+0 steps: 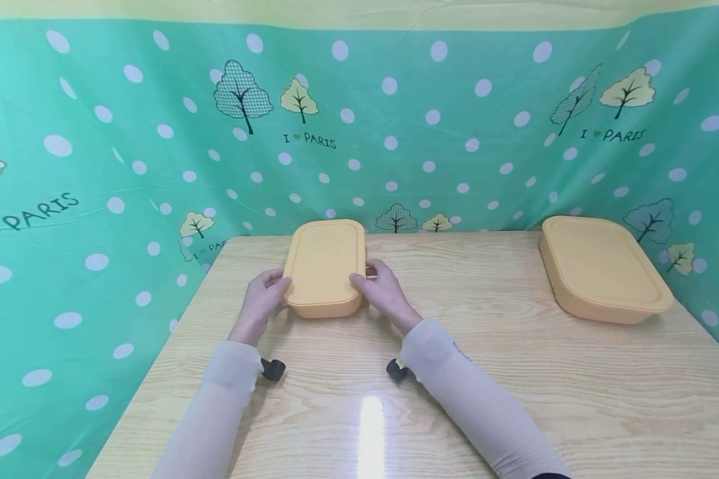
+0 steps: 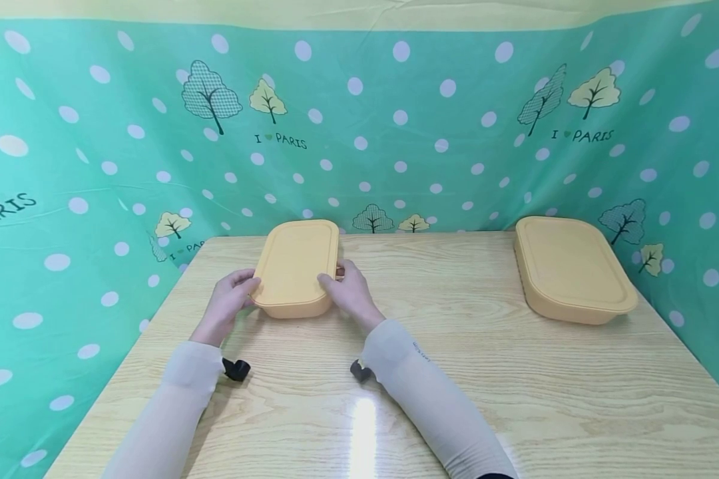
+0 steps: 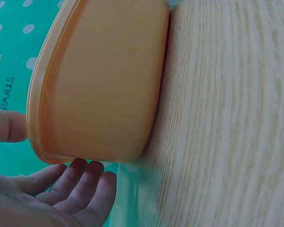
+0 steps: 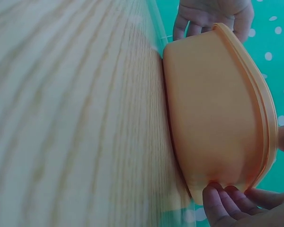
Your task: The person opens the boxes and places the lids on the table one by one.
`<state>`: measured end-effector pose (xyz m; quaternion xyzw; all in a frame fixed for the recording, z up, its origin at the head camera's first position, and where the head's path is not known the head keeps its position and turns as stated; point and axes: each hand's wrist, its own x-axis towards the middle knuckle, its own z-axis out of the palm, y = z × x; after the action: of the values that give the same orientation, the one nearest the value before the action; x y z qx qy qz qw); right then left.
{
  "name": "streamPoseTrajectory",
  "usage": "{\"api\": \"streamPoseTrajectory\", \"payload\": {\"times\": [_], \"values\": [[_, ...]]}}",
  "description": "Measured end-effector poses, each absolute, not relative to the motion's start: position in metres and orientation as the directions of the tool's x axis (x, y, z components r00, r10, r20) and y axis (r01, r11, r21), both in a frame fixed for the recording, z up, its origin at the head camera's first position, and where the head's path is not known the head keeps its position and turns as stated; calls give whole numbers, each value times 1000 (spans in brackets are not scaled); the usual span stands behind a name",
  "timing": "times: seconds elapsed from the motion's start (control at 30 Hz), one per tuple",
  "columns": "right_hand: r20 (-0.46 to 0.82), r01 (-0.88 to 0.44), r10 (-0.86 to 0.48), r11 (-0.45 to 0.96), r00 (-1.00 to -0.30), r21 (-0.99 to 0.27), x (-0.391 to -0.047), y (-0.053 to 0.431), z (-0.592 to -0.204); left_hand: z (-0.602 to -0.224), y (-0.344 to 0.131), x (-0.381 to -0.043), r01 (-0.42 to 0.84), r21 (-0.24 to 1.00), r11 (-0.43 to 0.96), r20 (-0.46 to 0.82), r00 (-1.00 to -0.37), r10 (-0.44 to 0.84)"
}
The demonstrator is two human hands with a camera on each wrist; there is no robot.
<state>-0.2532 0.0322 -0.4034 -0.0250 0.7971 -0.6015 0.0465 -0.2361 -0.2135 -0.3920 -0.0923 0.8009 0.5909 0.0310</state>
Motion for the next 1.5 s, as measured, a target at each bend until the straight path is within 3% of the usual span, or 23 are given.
{"api": "streamPoseTrajectory", "payload": {"times": [1.5], "values": [[-14,-9,-78,295,-997,-955,-250,32,-402,-392,-213,-235,-171,941,293,-149,-984,-97]]}}
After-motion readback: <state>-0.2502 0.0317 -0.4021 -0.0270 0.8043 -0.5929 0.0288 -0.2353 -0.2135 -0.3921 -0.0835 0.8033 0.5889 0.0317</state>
